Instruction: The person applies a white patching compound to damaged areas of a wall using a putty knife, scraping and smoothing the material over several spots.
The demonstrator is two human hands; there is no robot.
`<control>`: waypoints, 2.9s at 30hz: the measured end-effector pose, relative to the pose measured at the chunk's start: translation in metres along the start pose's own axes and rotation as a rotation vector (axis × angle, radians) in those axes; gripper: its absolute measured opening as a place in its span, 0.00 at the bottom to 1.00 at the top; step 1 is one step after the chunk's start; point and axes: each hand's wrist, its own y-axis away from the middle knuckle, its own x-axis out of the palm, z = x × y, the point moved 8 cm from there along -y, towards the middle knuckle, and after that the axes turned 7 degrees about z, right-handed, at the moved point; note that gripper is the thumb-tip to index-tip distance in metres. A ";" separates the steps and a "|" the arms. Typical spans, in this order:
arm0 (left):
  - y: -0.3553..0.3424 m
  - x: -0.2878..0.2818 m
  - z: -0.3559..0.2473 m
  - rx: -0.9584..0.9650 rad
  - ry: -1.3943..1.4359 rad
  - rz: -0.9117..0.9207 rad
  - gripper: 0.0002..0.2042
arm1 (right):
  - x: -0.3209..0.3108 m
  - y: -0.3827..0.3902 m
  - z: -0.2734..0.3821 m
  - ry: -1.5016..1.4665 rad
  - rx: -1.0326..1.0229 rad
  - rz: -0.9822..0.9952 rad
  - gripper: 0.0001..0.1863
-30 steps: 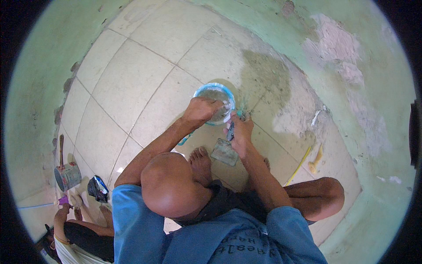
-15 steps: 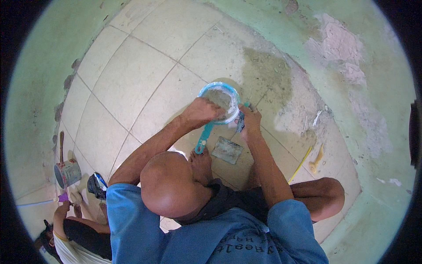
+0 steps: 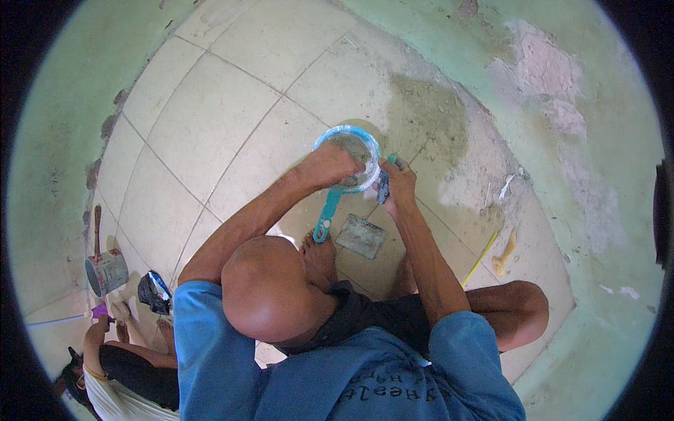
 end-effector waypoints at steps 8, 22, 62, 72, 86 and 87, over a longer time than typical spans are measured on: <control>-0.016 0.035 0.006 -0.039 -0.068 0.080 0.10 | 0.000 -0.004 -0.004 0.016 0.017 0.016 0.15; 0.050 -0.060 0.084 -0.432 0.764 -0.199 0.11 | -0.021 0.017 0.030 0.365 -0.158 -0.075 0.12; 0.203 -0.243 0.001 -0.365 0.843 -1.127 0.06 | 0.053 0.157 0.288 -0.020 -0.956 0.091 0.27; 0.199 -0.202 -0.070 -0.167 0.945 -1.057 0.08 | 0.064 0.141 0.454 0.987 -1.635 -0.797 0.37; 0.181 -0.136 -0.066 -0.165 0.909 -0.985 0.06 | 0.062 0.135 0.453 1.188 -1.607 -1.063 0.38; 0.180 -0.129 -0.064 -0.178 0.905 -0.975 0.06 | 0.063 0.136 0.453 1.217 -1.619 -1.073 0.38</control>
